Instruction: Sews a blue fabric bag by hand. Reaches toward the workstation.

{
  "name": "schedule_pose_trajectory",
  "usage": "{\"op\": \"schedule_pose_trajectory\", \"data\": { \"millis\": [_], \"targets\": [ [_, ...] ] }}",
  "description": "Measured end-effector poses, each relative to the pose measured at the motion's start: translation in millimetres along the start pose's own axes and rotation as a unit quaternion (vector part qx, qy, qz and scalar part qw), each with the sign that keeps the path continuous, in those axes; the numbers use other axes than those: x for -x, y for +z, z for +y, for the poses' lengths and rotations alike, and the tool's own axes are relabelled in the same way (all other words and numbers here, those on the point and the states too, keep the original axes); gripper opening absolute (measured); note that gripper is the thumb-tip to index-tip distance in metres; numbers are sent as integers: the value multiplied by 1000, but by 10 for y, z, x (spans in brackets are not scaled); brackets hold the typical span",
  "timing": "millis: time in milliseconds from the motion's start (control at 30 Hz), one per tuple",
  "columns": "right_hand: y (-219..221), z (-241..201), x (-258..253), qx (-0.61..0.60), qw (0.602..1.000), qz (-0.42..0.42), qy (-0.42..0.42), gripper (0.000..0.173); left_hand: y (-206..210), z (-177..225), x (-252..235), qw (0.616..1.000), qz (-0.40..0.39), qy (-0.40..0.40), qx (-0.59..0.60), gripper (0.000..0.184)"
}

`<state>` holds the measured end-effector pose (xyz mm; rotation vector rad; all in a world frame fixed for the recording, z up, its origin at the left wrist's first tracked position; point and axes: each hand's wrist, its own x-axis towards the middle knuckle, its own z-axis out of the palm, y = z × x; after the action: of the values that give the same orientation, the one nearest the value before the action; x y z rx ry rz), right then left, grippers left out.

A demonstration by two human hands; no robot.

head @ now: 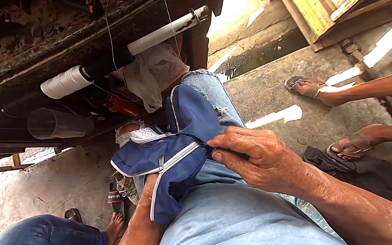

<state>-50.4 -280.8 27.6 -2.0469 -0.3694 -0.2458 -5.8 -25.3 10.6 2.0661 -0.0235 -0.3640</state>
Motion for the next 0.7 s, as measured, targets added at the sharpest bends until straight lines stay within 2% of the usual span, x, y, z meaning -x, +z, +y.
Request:
{"op": "schedule_pose_trajectory", "data": {
  "millis": [100,167,200,267,300,333,367,433,500,567,700],
  "targets": [
    [-12,0,-5,19,1000,-4,-7,18,-1,63,33,999,-31,20,-34,21],
    [-29,-3,-14,36,999,-9,-14,18,-14,-91,-10,995,-66,18,-74,23],
    [-40,-10,-21,48,999,-13,-16,18,-20,-288,-34,989,-94,36,-110,24],
    [-67,-28,-33,71,997,-22,-17,17,68,-821,-71,974,-65,173,-130,27],
    [-81,-37,-35,81,996,-25,-17,17,112,-721,-49,972,-34,194,-125,25],
    [-95,-46,-36,92,995,-27,-16,17,33,-151,11,984,-92,52,-141,21],
    [-109,-53,-38,102,994,-31,-15,17,35,190,42,990,-86,-7,-109,18],
    [-130,-67,-40,134,990,-38,-11,18,71,368,111,997,-65,20,-36,15],
    [-144,-90,-38,182,982,-55,-4,18,93,333,142,992,-102,68,-7,13],
    [-152,-103,-21,221,973,-73,0,18,114,308,144,985,-143,94,-29,14],
    [-130,-108,14,268,959,-88,-13,16,150,278,142,974,-177,114,-88,17]
  ]
}}
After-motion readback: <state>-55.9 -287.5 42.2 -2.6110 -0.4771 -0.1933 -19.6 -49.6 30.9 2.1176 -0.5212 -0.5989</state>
